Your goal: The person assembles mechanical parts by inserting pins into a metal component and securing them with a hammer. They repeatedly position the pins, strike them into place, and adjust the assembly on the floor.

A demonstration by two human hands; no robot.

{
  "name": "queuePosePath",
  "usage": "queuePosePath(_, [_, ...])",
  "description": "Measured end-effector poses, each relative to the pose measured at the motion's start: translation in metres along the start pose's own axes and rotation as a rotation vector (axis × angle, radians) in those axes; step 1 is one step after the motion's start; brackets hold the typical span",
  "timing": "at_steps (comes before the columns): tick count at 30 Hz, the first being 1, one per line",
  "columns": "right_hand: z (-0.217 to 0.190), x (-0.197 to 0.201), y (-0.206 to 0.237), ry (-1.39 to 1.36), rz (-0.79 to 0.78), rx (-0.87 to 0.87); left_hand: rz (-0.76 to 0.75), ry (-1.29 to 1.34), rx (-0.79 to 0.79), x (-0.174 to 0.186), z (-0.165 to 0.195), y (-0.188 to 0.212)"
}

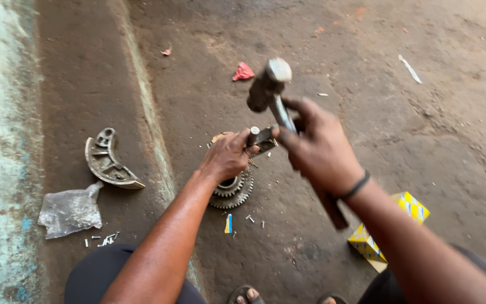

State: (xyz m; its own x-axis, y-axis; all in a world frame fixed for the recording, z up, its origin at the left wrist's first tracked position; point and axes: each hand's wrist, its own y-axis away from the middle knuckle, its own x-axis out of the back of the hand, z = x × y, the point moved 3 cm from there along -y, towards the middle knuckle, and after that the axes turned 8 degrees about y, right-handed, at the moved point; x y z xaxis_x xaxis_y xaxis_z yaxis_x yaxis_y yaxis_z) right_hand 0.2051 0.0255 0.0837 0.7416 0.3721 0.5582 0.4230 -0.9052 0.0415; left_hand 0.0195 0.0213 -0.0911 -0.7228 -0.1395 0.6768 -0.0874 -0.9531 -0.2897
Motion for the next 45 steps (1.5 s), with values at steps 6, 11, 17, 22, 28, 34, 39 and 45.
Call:
queuePosePath(6, [0.010, -0.014, 0.015, 0.152, 0.120, 0.281, 0.021, 0.098, 0.083, 0.002, 0.001, 0.000])
queuePosePath(11, [0.037, -0.037, 0.004, 0.260, -0.003, 0.017, -0.052, 0.058, 0.138, 0.004, 0.000, -0.002])
queuePosePath(17, [0.020, -0.020, 0.001, 0.062, 0.113, 0.087, -0.052, 0.059, 0.144, 0.001, -0.002, -0.003])
queuePosePath(22, [-0.024, 0.024, 0.024, -0.054, 0.399, 0.536, -0.029, 0.097, 0.116, -0.001, -0.009, -0.001])
queuePosePath(28, [0.021, -0.036, 0.004, 0.485, 0.005, 0.096, -0.016, 0.064, 0.097, 0.002, -0.004, -0.005])
queuePosePath(34, [0.048, -0.021, 0.001, 0.291, 0.030, -0.025, -0.039, 0.141, 0.219, 0.008, 0.004, -0.006])
queuePosePath(39, [-0.011, 0.012, 0.016, 0.131, 0.279, 0.365, -0.062, 0.053, 0.214, 0.006, 0.005, -0.008])
queuePosePath(45, [-0.012, 0.003, 0.021, 0.218, 0.491, 0.620, -0.059, 0.050, 0.163, 0.006, 0.005, -0.009])
